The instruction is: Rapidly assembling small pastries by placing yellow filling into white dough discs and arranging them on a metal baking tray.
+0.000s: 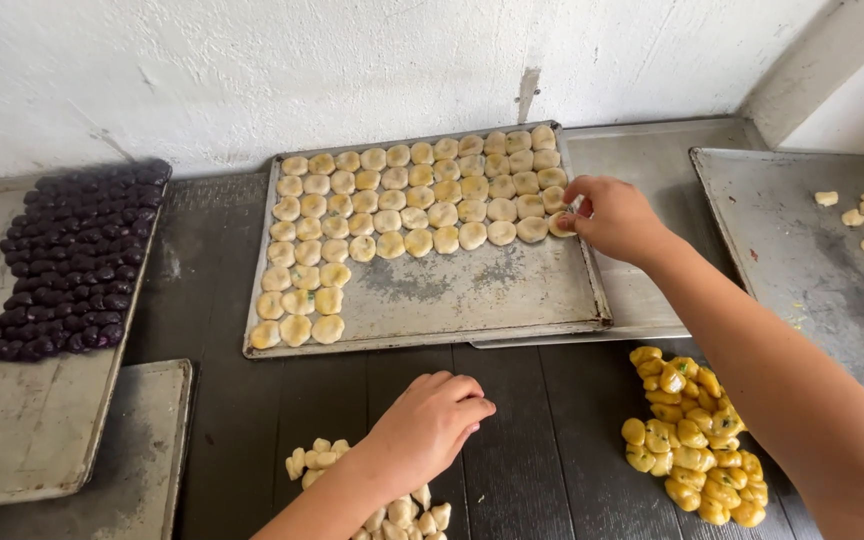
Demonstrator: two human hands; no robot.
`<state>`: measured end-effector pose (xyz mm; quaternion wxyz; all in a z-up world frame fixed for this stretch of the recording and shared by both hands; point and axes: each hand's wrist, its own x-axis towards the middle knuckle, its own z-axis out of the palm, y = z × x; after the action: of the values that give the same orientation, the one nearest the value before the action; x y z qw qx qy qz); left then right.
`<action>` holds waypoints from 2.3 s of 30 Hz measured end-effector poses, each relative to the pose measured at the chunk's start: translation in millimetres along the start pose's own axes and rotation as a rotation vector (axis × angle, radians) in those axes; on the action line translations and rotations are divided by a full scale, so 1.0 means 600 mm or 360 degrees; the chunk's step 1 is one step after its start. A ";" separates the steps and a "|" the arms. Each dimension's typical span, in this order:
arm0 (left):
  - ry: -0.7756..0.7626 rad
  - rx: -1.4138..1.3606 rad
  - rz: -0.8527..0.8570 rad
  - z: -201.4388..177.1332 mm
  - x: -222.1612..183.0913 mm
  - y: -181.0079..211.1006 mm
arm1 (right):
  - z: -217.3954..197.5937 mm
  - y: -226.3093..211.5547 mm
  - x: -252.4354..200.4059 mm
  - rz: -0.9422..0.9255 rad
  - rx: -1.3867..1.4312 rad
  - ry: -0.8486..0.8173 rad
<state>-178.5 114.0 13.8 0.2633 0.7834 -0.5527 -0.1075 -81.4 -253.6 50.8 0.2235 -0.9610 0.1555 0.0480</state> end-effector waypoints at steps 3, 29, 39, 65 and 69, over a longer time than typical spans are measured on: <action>0.0074 0.0031 0.0041 0.013 0.003 -0.006 | -0.010 -0.010 -0.017 0.0314 0.0144 -0.0034; 0.0020 0.0040 0.0025 0.006 -0.003 0.012 | 0.027 -0.025 -0.025 -0.0396 -0.0214 -0.0032; 0.0501 -0.0123 0.0099 -0.005 -0.003 0.041 | 0.026 -0.085 -0.124 -0.0757 0.0043 0.0476; 0.0432 0.0374 -0.0307 0.171 -0.131 0.231 | 0.239 -0.008 -0.606 -0.1174 -0.0401 0.0705; 0.0439 0.0384 -0.0296 0.153 -0.139 0.246 | 0.217 -0.001 -0.632 -0.0996 -0.0552 0.0677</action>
<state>-370.8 127.0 5.2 0.2296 0.8643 -0.4454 0.0440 -443.1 -89.7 -4.3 0.0251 -0.9738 -0.1117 -0.1963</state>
